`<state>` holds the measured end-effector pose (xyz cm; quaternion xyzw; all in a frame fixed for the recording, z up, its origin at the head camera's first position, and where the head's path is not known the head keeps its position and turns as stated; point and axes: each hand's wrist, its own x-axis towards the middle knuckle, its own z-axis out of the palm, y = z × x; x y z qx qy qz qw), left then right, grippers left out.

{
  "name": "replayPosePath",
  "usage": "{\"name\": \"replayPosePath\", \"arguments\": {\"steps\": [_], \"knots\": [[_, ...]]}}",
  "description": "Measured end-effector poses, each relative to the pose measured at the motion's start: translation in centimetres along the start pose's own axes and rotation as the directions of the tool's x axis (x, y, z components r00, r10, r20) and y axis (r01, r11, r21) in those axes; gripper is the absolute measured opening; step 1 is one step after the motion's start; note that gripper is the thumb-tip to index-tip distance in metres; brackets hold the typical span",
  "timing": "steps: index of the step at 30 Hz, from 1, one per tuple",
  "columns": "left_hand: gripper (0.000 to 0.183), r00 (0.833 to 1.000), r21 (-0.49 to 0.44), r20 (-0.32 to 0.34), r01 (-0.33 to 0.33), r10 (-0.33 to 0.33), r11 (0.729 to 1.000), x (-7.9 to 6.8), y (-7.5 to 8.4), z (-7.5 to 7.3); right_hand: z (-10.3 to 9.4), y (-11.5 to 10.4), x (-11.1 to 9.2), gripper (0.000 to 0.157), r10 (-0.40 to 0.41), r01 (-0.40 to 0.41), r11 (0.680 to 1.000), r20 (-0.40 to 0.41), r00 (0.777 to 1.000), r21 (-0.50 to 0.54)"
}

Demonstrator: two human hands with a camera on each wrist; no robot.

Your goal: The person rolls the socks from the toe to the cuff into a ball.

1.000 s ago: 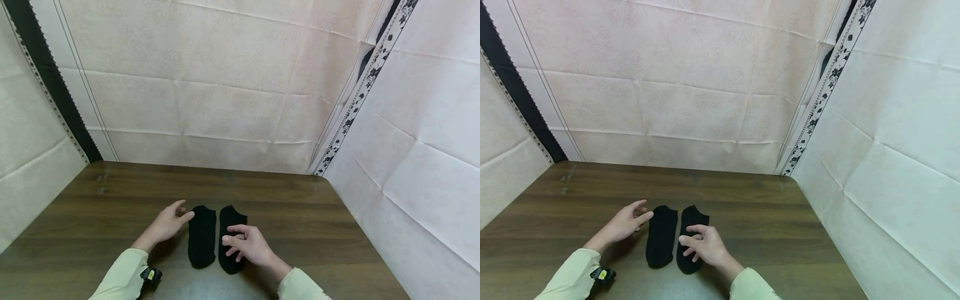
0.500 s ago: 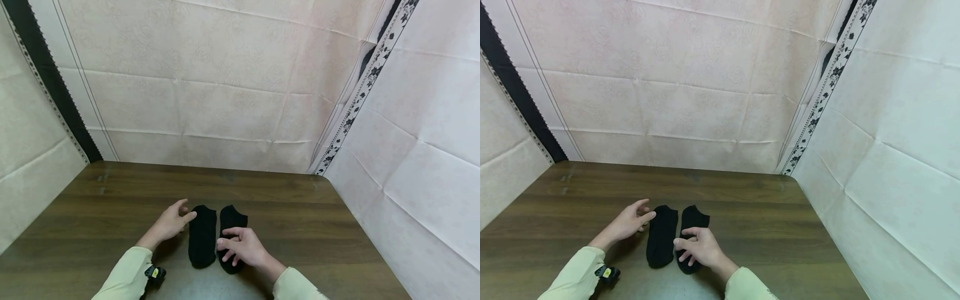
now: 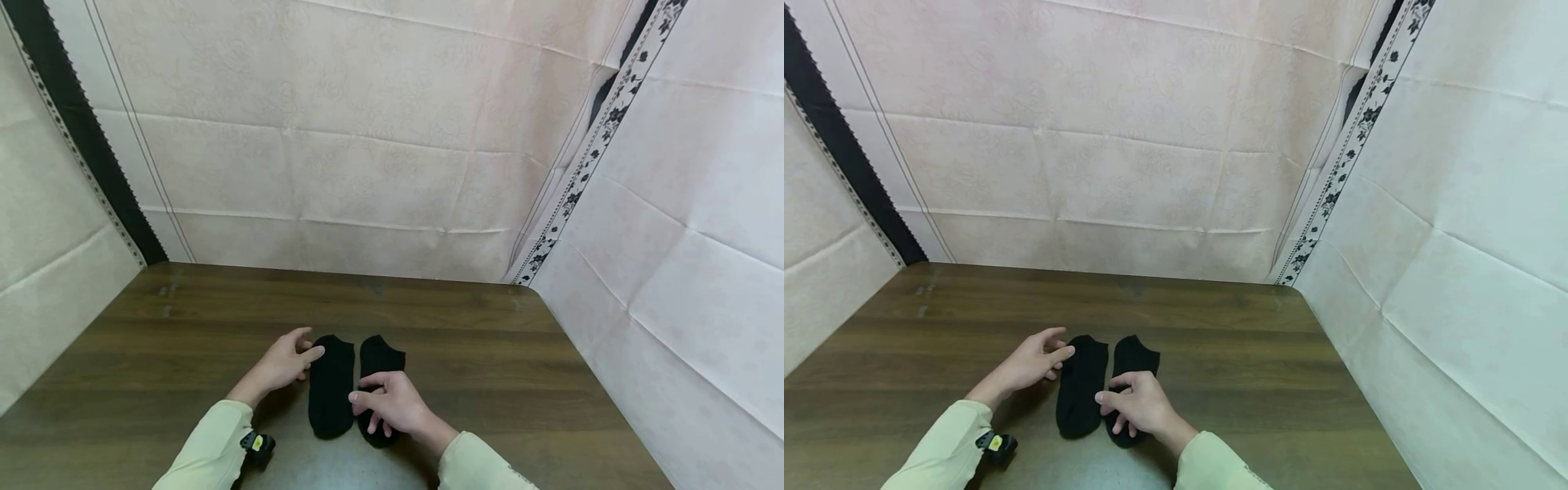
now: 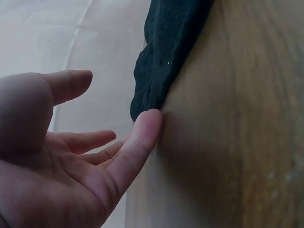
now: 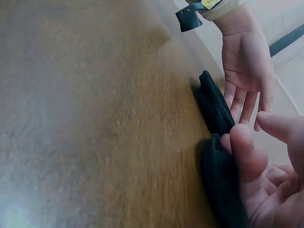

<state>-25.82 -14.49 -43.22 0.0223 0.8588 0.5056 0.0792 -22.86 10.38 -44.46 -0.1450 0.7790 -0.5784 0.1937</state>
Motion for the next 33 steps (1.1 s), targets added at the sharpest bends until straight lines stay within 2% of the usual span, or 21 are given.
{"name": "replayPosePath", "arguments": {"steps": [7, 16, 26, 33], "knots": [[0.052, 1.000, 0.037, 0.004, 0.005, -0.005, 0.999, 0.1, 0.0, 0.1, 0.4, -0.1, 0.4, 0.036, 0.023, -0.024, 0.999, -0.023, 0.999, -0.038], [0.051, 0.999, 0.079, 0.033, 0.021, -0.024, 0.997, 0.2, 0.1, 0.1, 1.0, -0.6, 0.7, 0.027, 0.013, -0.023, 0.984, -0.061, 0.998, -0.178], [0.051, 0.999, 0.087, 0.042, 0.007, -0.011, 0.996, 0.5, 0.0, 0.1, 1.5, -0.4, 1.0, 0.023, -0.004, -0.015, 0.966, -0.072, 0.997, -0.258], [0.050, 0.999, 0.068, 0.036, 0.000, -0.003, 0.998, 0.4, 0.0, 0.1, 1.7, -0.4, 1.1, 0.009, -0.026, 0.004, 0.959, -0.077, 0.997, -0.283]]}}
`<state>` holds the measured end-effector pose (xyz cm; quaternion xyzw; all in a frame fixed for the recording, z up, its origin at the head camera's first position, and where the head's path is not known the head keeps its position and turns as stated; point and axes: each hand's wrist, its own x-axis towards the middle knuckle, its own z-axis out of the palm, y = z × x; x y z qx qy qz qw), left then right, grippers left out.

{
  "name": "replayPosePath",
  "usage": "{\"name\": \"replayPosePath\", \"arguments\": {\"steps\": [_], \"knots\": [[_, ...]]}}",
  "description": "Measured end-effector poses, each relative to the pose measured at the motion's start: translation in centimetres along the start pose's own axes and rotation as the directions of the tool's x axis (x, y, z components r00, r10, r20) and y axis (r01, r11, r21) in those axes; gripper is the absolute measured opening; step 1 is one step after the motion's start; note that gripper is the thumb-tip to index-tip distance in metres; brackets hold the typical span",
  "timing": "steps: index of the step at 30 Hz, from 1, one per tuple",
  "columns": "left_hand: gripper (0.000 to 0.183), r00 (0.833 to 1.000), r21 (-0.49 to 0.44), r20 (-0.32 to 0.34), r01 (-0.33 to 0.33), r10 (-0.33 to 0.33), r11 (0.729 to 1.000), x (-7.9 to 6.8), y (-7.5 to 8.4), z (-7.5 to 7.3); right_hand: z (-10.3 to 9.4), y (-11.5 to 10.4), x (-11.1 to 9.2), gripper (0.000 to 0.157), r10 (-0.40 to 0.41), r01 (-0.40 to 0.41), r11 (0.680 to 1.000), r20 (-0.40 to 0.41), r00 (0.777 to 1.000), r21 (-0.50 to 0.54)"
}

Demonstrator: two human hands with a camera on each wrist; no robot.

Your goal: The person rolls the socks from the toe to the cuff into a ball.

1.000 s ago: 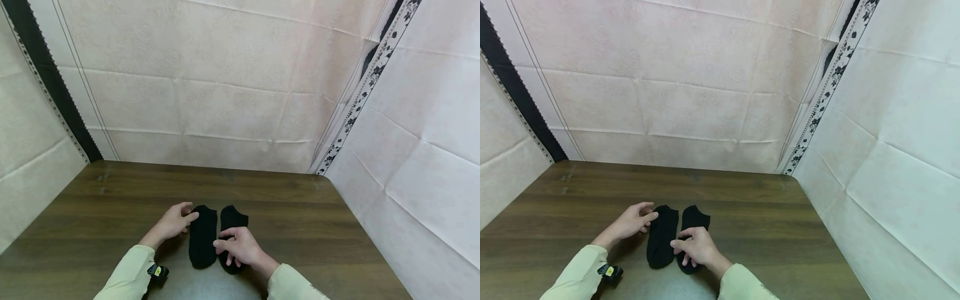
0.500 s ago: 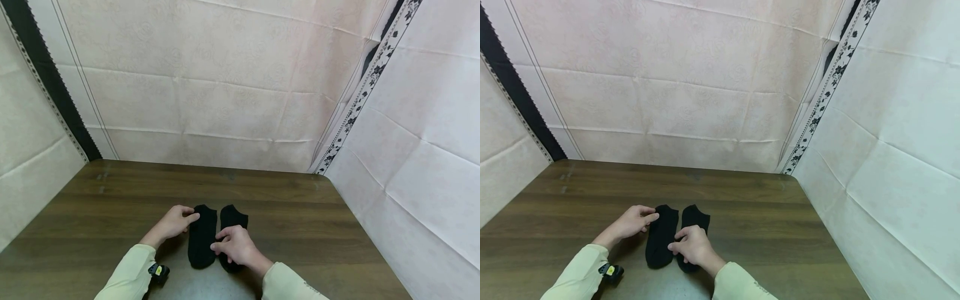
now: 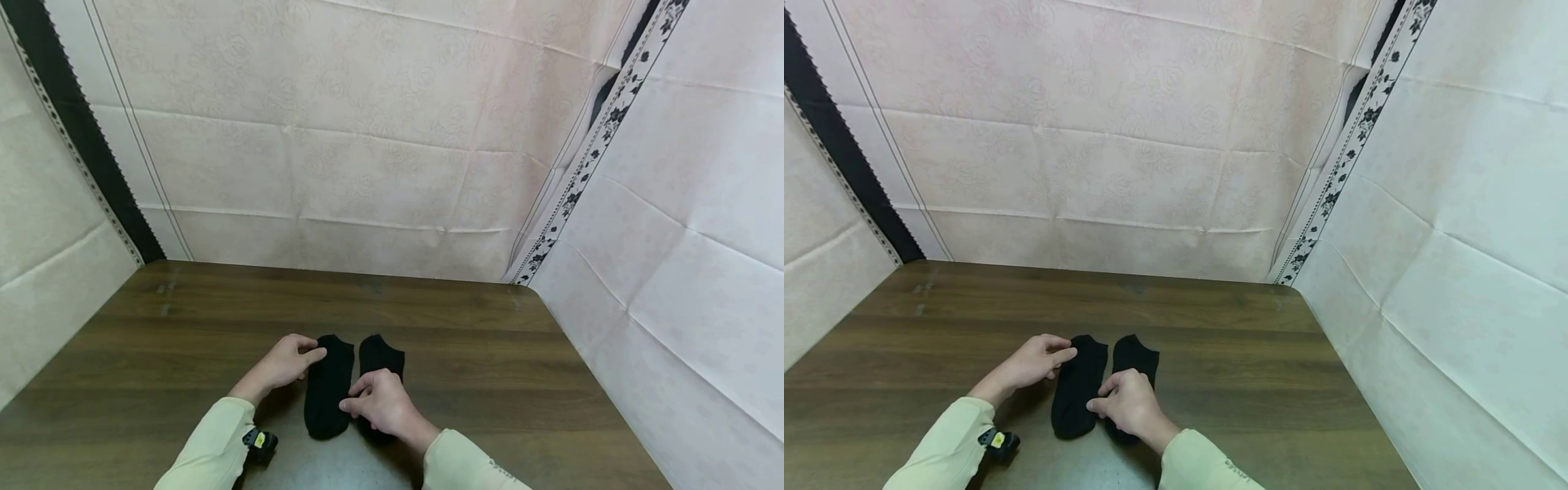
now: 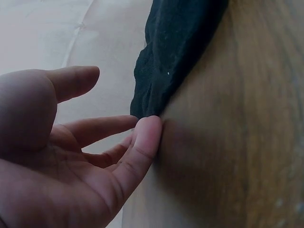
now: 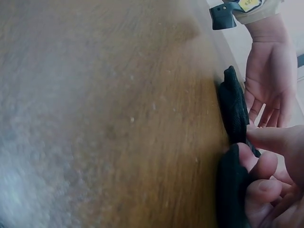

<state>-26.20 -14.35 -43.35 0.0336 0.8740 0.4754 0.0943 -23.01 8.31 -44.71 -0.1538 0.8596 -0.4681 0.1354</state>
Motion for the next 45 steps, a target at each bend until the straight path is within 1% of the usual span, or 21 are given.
{"name": "replayPosePath", "arguments": {"steps": [2, 9, 16, 24, 27, 32, 37, 41, 45], "knots": [[0.050, 1.000, -0.006, 0.000, -0.001, 0.001, 1.000, -0.03, -0.04, -0.01, 0.08, -0.05, 0.00, 0.008, -0.010, 0.010, 1.000, -0.005, 1.000, -0.010], [0.048, 1.000, -0.023, -0.005, -0.002, 0.002, 1.000, -0.11, 0.01, 0.00, 0.38, 0.09, 0.04, 0.013, -0.058, 0.057, 0.997, -0.022, 0.998, -0.056], [0.046, 1.000, -0.046, -0.009, 0.013, -0.013, 0.999, -0.25, 0.14, 0.07, 0.25, 0.07, 0.17, 0.015, -0.096, 0.094, 0.989, -0.014, 0.995, -0.114], [0.037, 0.998, -0.071, -0.039, 0.036, -0.039, 0.997, -0.09, 0.32, 0.17, 0.39, -0.09, -0.01, 0.015, -0.098, 0.096, 0.990, -0.017, 0.995, -0.106], [0.033, 0.997, -0.043, -0.068, 0.017, -0.020, 0.999, 0.01, 0.29, 0.13, 0.36, -0.12, -0.05, 0.015, -0.107, 0.105, 0.989, -0.016, 0.994, -0.101], [0.030, 0.995, -0.027, -0.100, -0.010, 0.008, 1.000, -0.02, 0.29, -0.01, 0.24, -0.19, -0.09, 0.013, -0.137, 0.134, 0.986, -0.019, 0.990, -0.093], [0.027, 0.992, -0.084, -0.125, 0.001, -0.011, 0.996, -0.04, 0.24, -0.02, 0.22, -0.36, -0.18, 0.012, -0.160, 0.159, 0.985, -0.019, 0.987, -0.069], [0.024, 0.991, -0.154, -0.133, 0.014, -0.035, 0.988, 0.04, 0.16, 0.03, 0.24, -0.46, -0.25, 0.012, -0.157, 0.156, 0.986, -0.015, 0.987, -0.056], [0.022, 0.988, -0.194, -0.149, 0.006, -0.036, 0.981, 0.23, 0.11, 0.10, 0.26, -0.44, -0.27, 0.011, -0.147, 0.146, 0.988, -0.007, 0.989, -0.042]]}}
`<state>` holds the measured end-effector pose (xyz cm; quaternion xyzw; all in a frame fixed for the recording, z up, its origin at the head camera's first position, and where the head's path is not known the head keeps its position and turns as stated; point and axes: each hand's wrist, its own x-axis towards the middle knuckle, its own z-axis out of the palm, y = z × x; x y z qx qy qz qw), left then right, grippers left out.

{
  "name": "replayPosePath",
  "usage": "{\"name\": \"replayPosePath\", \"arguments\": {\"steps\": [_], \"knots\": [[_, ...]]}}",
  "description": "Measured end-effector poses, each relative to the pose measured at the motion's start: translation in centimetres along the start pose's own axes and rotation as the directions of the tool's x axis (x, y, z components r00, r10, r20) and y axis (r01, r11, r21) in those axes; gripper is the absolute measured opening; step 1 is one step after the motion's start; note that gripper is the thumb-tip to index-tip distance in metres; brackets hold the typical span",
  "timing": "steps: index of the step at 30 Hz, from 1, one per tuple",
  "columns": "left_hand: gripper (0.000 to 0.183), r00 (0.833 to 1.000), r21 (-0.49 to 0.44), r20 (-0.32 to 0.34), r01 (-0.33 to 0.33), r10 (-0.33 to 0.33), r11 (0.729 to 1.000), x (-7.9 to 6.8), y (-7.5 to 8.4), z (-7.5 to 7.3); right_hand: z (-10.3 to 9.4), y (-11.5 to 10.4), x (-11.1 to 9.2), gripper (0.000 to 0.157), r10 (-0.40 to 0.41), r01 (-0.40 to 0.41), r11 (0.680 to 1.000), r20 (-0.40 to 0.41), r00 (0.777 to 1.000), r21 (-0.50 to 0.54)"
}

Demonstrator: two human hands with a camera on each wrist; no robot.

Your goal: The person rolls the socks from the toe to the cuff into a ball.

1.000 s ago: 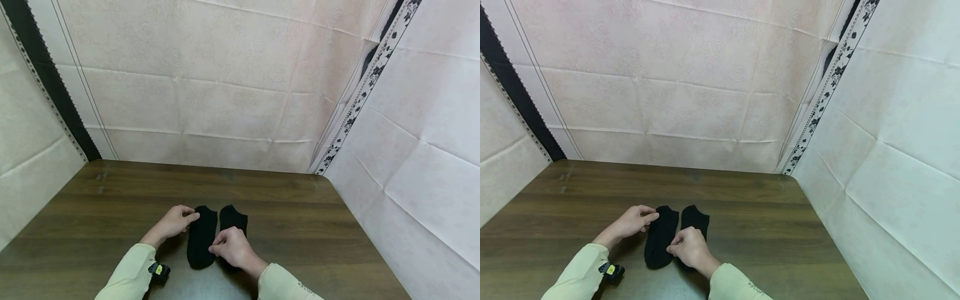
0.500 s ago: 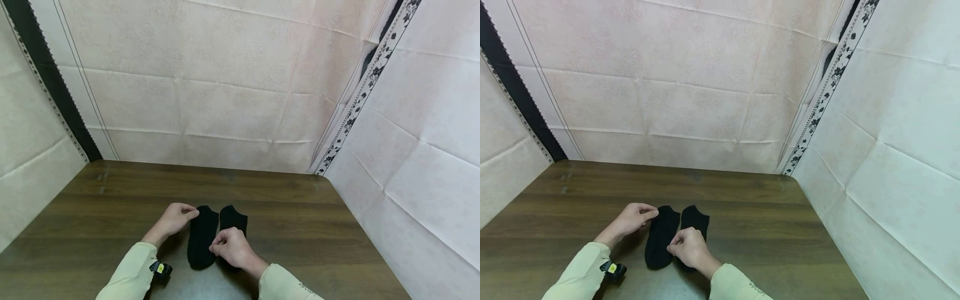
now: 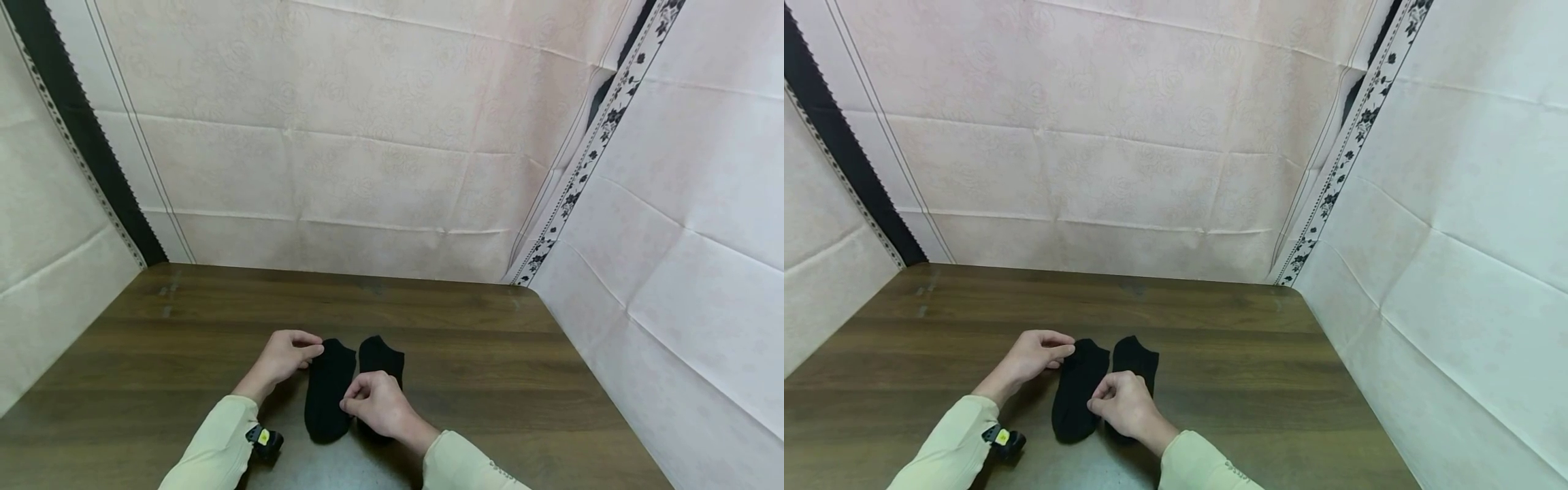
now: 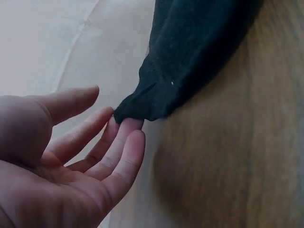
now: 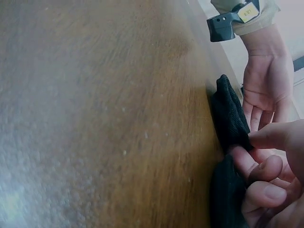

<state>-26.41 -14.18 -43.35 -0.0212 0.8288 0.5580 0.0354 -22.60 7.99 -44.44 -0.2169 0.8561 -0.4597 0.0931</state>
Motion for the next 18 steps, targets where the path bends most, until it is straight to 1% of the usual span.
{"name": "replayPosePath", "arguments": {"steps": [6, 12, 18], "knots": [[0.020, 1.000, -0.042, -0.021, -0.017, 0.016, 0.999, 0.12, -0.19, 0.08, 0.10, 0.14, 0.01, 0.011, 0.018, -0.019, 1.000, 0.024, 1.000, 0.023], [0.018, 1.000, -0.015, -0.028, -0.010, 0.010, 1.000, 0.15, -0.34, 0.05, 0.18, 0.16, -0.07, 0.012, 0.016, -0.017, 0.999, 0.022, 1.000, 0.029], [0.015, 0.999, -0.008, -0.044, -0.028, 0.028, 1.000, 0.13, -0.29, 0.07, 0.21, -0.02, -0.25, 0.011, 0.018, -0.018, 0.998, 0.005, 1.000, 0.057]]}}
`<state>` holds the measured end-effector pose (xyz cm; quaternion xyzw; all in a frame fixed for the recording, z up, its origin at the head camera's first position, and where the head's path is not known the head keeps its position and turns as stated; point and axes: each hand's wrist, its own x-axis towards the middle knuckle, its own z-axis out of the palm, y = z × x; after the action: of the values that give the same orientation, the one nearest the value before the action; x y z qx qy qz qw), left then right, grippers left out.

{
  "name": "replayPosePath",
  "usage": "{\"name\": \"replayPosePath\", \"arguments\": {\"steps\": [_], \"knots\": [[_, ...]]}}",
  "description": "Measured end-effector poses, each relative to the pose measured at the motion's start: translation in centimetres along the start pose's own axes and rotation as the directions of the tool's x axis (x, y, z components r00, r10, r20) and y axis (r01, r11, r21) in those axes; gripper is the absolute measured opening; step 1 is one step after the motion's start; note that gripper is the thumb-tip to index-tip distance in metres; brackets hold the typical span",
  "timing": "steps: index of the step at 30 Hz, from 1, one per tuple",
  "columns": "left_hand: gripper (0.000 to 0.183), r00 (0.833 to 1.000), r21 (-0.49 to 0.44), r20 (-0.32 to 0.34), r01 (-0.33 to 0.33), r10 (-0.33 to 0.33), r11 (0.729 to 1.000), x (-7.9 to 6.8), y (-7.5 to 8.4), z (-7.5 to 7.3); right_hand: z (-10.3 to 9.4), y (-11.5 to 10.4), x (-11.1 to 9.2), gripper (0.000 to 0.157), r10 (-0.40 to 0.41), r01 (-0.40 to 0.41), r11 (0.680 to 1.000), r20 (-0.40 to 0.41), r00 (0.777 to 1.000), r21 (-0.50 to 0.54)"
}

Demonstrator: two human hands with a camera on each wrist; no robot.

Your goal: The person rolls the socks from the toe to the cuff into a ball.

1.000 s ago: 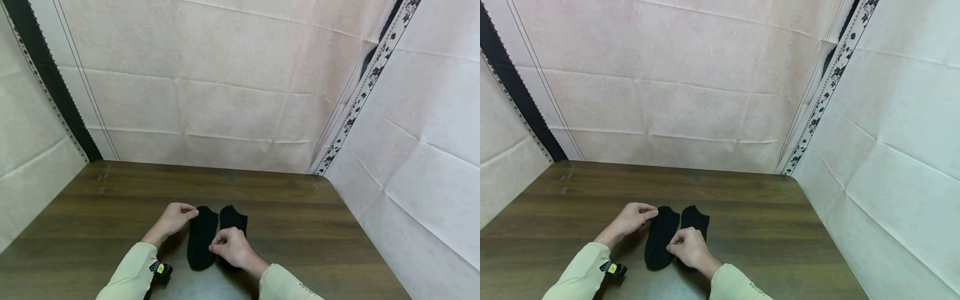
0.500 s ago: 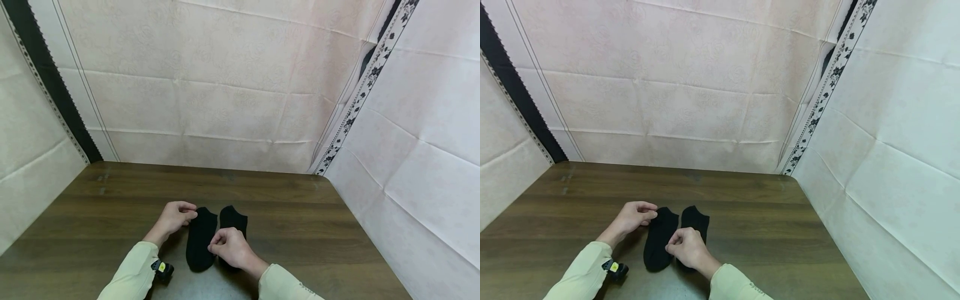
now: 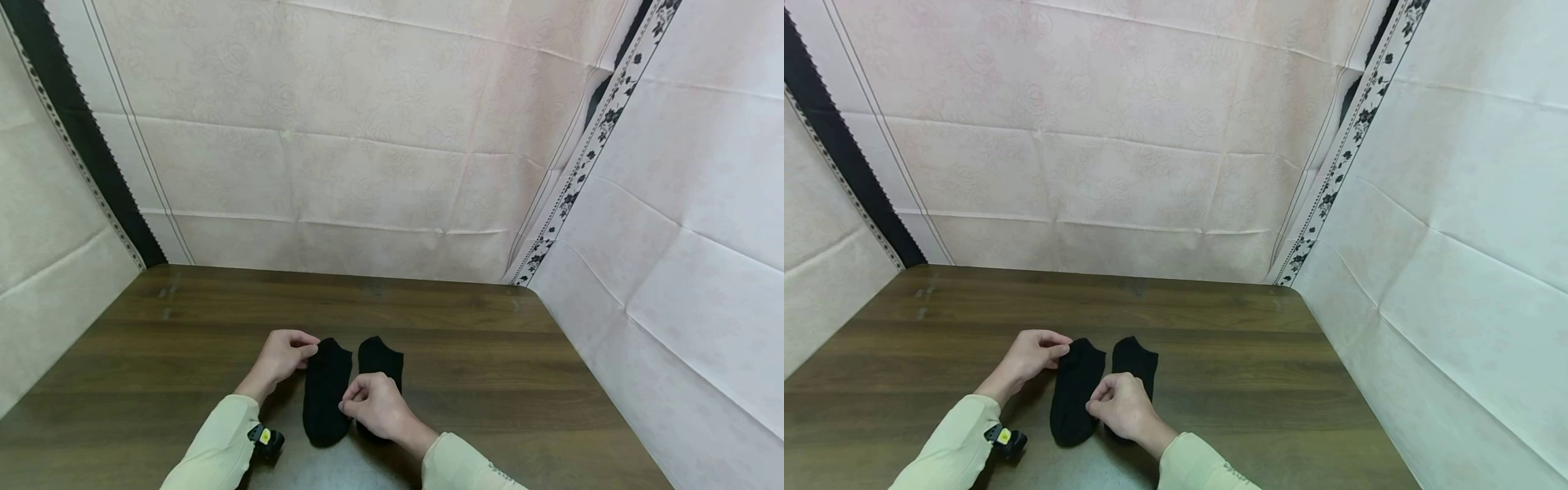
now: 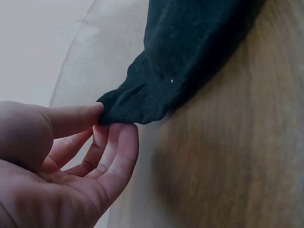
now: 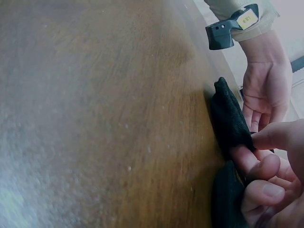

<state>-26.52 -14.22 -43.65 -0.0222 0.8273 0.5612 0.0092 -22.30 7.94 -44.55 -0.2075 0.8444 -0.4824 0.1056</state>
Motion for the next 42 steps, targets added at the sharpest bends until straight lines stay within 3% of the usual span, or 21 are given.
{"name": "replayPosePath", "arguments": {"steps": [6, 15, 26, 42], "knots": [[0.014, 1.000, -0.037, -0.012, 0.007, -0.007, 0.999, 0.0, 0.2, 0.2, -0.1, -0.1, -0.3, 0.010, 0.035, -0.035, 0.998, -0.007, 0.999, 0.056], [0.021, 0.999, -0.179, 0.000, 0.049, -0.049, 0.983, 0.1, 0.5, 0.2, -0.5, -0.4, -0.3, 0.010, 0.068, -0.068, 0.991, 0.001, 0.998, 0.115], [0.024, 0.999, -0.180, -0.008, 0.051, -0.054, 0.982, 0.1, 0.5, 0.0, -1.1, -0.8, -0.4, 0.010, 0.069, -0.067, 0.986, -0.007, 0.998, 0.152], [0.025, 0.999, -0.198, 0.002, 0.043, -0.043, 0.979, 0.6, 2.2, -0.1, -2.0, -1.0, -0.6, 0.006, 0.059, -0.050, 0.981, -0.043, 0.997, 0.190]]}}
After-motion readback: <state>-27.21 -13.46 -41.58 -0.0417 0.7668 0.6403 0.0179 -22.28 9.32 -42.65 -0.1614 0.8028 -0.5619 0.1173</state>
